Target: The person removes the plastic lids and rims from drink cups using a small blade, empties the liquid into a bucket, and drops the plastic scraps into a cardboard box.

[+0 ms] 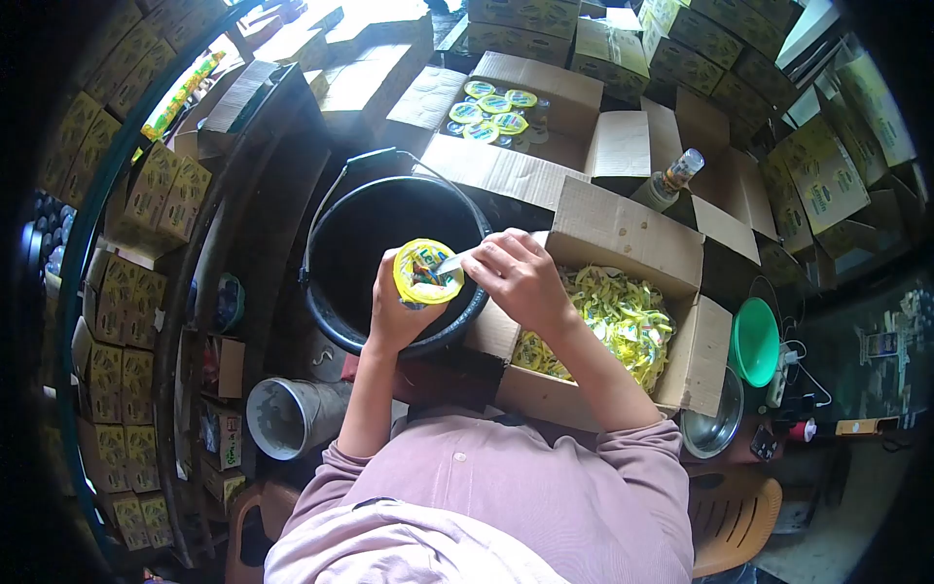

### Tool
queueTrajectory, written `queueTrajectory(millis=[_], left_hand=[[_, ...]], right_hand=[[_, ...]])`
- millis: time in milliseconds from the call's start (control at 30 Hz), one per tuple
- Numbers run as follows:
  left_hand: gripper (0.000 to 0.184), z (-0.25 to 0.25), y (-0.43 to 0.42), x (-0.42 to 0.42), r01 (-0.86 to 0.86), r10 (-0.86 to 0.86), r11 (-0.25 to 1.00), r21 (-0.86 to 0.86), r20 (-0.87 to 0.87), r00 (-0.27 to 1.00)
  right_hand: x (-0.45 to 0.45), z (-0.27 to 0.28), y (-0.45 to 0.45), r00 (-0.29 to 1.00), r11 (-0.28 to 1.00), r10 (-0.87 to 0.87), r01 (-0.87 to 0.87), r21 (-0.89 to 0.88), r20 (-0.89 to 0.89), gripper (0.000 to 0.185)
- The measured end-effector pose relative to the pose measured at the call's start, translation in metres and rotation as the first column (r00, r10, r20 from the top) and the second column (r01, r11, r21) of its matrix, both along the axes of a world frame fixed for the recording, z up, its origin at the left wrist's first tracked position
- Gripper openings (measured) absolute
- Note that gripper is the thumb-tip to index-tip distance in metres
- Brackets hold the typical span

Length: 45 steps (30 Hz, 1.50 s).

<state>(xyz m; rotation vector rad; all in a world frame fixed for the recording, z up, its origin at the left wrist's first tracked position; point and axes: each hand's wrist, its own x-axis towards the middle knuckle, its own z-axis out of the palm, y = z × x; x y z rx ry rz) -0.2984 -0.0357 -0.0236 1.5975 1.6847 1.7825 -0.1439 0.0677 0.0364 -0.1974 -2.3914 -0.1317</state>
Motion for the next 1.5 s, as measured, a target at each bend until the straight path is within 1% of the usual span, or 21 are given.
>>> queueTrajectory(millis=[167,267,367,467,567,667,767,800,900,1100,1133,1233,1333,1433,1467,1500], left_hand=[[0.058,0.002,-0.001,-0.003,0.004,-0.005,1.000,-0.019,-0.084,0.996],[0.059,0.005,-0.002,0.001,0.007,-0.002,0.998,-0.057,0.079,0.997],[0.056,0.006,-0.003,-0.001,0.028,-0.026,0.998,-0.047,0.048,0.999],[0.052,0.007,-0.004,-0.001,0.034,-0.029,0.998,-0.056,0.082,0.996],[0.048,0.008,-0.004,-0.002,0.042,-0.037,0.998,-0.050,0.084,0.996],[0.046,0.010,-0.005,-0.002,0.081,-0.070,0.994,-0.077,0.128,0.989],[0.046,0.009,-0.005,-0.003,0.109,-0.102,0.988,-0.108,0.067,0.992],[0.046,0.007,-0.005,-0.004,0.092,-0.087,0.991,-0.101,0.049,0.995],[0.046,0.007,-0.005,-0.003,0.107,-0.094,0.989,-0.105,0.121,0.988],[0.045,0.004,-0.005,-0.002,0.059,-0.052,0.995,-0.075,0.092,0.994],[0.045,0.004,-0.005,-0.002,0.062,-0.055,0.996,-0.068,0.092,0.994],[0.046,0.002,-0.004,-0.003,0.086,-0.080,0.995,-0.053,0.106,0.991],[0.047,0.000,-0.006,-0.004,0.116,-0.109,0.992,-0.052,0.120,0.987],[0.047,0.000,-0.008,-0.007,0.111,-0.104,0.992,-0.051,0.116,0.988],[0.047,0.001,-0.009,-0.007,0.112,-0.106,0.993,-0.044,0.129,0.986],[0.047,0.002,-0.007,-0.006,0.126,-0.120,0.991,-0.033,0.145,0.982]], right_hand=[[0.001,-0.002,0.004,0.997,0.999,0.013,-0.016,0.036,0.073,0.019],[0.003,0.002,0.007,0.991,0.996,0.057,-0.065,0.065,0.119,0.021],[0.004,0.006,0.010,0.980,0.986,0.095,-0.116,0.116,0.172,0.024],[0.000,0.009,0.009,0.974,0.981,0.094,-0.126,0.145,0.207,0.032],[-0.004,0.007,0.008,0.981,0.984,0.078,-0.104,0.144,0.176,0.042],[-0.007,0.006,0.008,0.980,0.990,0.072,-0.093,0.105,0.188,0.047],[-0.012,-0.004,0.007,0.973,0.987,0.115,-0.134,0.087,0.202,0.049],[-0.012,-0.006,0.007,0.974,0.988,0.116,-0.134,0.080,0.195,0.050],[-0.013,-0.006,0.009,0.980,0.990,0.117,-0.128,0.062,0.160,0.051],[-0.007,0.001,0.015,0.983,0.991,0.107,-0.117,0.061,0.149,0.053],[-0.006,0.001,0.015,0.982,0.990,0.143,-0.143,-0.009,0.124,0.045],[-0.008,0.006,0.013,0.981,0.988,0.151,-0.153,0.005,0.123,0.047],[-0.013,0.003,0.011,0.975,0.986,0.141,-0.153,0.061,0.172,0.051],[-0.020,0.004,0.010,0.980,0.982,0.174,-0.180,0.056,0.095,0.047],[-0.019,0.005,0.010,0.979,0.983,0.174,-0.179,0.046,0.106,0.047],[-0.021,0.000,0.012,0.979,0.978,0.186,-0.193,0.078,0.083,0.046]])
